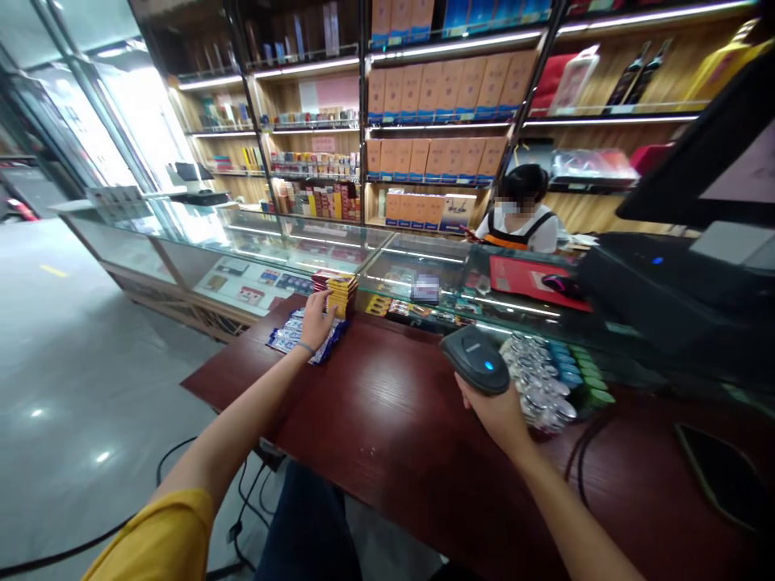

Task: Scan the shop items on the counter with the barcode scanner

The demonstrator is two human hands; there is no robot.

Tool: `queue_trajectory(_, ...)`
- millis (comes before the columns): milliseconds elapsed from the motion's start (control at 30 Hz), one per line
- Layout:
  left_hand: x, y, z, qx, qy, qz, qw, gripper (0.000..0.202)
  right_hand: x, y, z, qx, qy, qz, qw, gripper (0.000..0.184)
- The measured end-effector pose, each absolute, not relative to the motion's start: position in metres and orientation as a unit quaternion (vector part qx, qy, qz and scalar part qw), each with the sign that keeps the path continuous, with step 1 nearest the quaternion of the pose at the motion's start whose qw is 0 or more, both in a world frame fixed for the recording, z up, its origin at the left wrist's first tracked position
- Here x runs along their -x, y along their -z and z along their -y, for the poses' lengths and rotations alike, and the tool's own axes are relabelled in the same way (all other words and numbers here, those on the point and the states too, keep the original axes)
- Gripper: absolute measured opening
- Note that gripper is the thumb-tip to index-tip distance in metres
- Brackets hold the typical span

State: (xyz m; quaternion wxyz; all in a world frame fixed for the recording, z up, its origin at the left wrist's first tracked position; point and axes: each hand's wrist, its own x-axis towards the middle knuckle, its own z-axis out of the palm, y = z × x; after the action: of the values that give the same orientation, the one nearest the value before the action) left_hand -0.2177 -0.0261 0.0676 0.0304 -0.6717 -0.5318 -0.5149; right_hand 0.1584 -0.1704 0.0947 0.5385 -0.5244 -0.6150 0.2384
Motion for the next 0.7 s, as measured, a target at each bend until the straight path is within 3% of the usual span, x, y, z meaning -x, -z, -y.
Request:
queue_trajectory(367,0.231,-0.089,-0.026,0.736,0.33,0.575,0.138,0.06,-0.127,-0.096,0.145,0.525,-0.297,0.613,0.511,0.022)
queue_trajectory(600,0.233,-0.092,-0.035,0.759,0.261,0.576,0.152,0.048,-0.122,-0.089,0.14,0.493,-0.319,0.628,0.509,0.038)
queue_trajectory(700,0.239,-0.094,-0.03,0.773,0.286,0.546,0.151,0.044,-0.124,-0.09,0.14,0.511,-0.311,0.62,0.507,0.031)
